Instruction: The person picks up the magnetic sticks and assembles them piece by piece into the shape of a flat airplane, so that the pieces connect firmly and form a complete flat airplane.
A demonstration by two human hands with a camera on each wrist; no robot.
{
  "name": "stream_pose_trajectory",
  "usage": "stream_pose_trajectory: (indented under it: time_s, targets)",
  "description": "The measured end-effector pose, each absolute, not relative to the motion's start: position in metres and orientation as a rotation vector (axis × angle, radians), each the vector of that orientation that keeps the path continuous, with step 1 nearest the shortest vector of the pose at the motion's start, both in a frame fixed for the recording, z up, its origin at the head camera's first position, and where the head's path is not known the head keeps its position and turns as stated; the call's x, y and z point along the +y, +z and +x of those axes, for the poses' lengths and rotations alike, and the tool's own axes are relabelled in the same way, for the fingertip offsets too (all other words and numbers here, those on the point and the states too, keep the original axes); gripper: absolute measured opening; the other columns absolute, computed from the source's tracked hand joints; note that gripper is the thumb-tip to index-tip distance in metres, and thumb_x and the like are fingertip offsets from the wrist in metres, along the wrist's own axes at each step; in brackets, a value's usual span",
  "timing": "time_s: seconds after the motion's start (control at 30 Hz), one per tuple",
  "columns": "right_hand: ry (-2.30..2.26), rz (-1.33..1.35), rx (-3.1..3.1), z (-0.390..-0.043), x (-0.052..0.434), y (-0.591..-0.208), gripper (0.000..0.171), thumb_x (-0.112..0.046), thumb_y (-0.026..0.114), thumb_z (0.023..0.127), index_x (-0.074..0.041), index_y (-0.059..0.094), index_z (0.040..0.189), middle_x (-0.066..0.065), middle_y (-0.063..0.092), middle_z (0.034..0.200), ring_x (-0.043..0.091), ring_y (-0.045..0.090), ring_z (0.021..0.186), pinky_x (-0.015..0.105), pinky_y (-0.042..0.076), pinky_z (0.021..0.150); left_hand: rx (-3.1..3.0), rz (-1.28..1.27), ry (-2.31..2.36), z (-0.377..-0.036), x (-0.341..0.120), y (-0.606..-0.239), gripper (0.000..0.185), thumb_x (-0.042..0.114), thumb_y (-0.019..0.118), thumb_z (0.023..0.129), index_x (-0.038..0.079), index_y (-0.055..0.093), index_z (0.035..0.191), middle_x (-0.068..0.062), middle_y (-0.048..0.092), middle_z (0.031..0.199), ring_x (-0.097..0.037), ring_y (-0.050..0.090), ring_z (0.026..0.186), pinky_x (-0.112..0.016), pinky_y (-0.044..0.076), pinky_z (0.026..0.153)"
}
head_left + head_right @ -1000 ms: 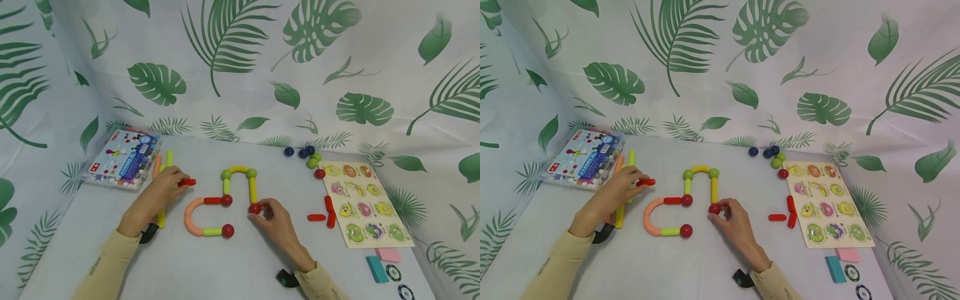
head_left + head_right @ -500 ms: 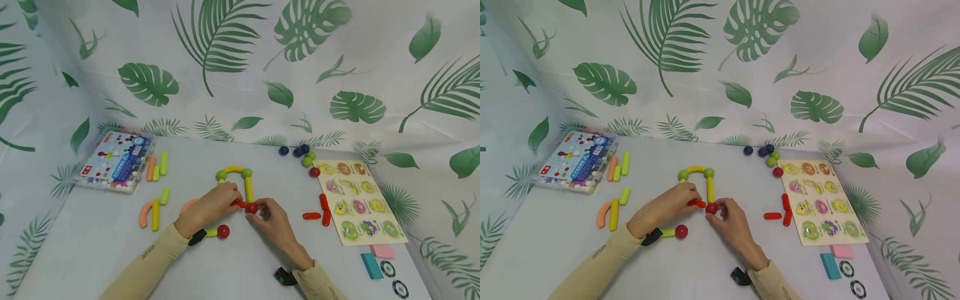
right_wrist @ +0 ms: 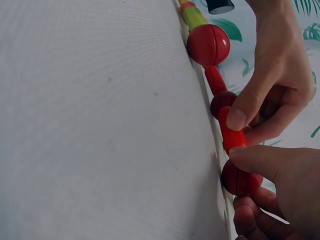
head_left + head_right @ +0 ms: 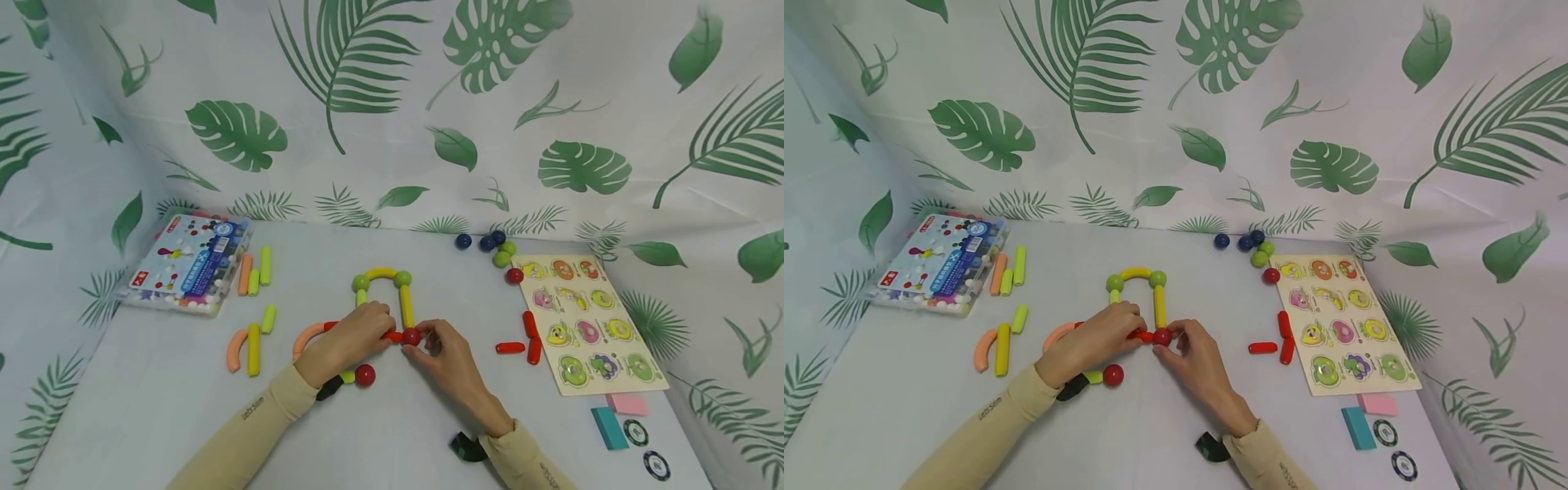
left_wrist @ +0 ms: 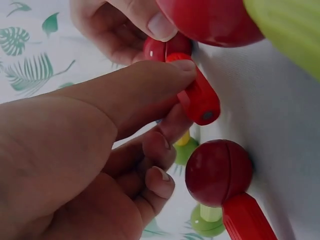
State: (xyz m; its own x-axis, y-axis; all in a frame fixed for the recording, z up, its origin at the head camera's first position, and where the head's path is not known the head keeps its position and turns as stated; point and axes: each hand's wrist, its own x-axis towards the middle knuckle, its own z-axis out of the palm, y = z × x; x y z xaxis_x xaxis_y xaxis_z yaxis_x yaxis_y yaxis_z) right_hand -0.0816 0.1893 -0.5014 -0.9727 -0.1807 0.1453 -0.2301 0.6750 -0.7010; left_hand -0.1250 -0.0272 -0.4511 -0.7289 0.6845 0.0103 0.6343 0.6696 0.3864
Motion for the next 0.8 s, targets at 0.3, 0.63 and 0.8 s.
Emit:
stream_pose_trajectory:
  time_s: [0.3,0.63,0.8]
  targets:
    - [1.183,0.331,-2.835,-0.082,0.189,-0.502,0.04,-0.029,0.085,0.084,-0.018,0.065,0.116,-0.006,0.063,0.098,0.013,0.057,0.083,0.023,0.049,0.071,2.758,0.999,0.731,-0.127,-0.048,-0.456,0.036,0.022,0.086,0.083,0.006,0.075,0.113,-0.004,0.061,0.102,-0.016,0.051,0.092,-0.029,0.048,0.083]
    - [1.202,0.341,-2.801,-0.085,0.185,-0.501,0.038,-0.026,0.084,0.085,-0.015,0.065,0.116,-0.003,0.064,0.097,0.014,0.057,0.081,0.022,0.048,0.068,2.783,1.022,0.719,-0.13,-0.058,-0.462,0.024,0.018,0.086,0.082,0.008,0.078,0.102,-0.003,0.059,0.098,-0.016,0.047,0.091,-0.031,0.043,0.081]
    - [1.218,0.336,-2.782,-0.087,0.182,-0.499,0.038,-0.025,0.085,0.084,-0.014,0.065,0.115,-0.002,0.064,0.096,0.014,0.057,0.08,0.022,0.047,0.068,2.765,1.024,0.757,-0.13,-0.059,-0.463,0.018,0.015,0.083,0.085,0.008,0.077,0.1,-0.003,0.06,0.096,-0.015,0.049,0.09,-0.03,0.045,0.081]
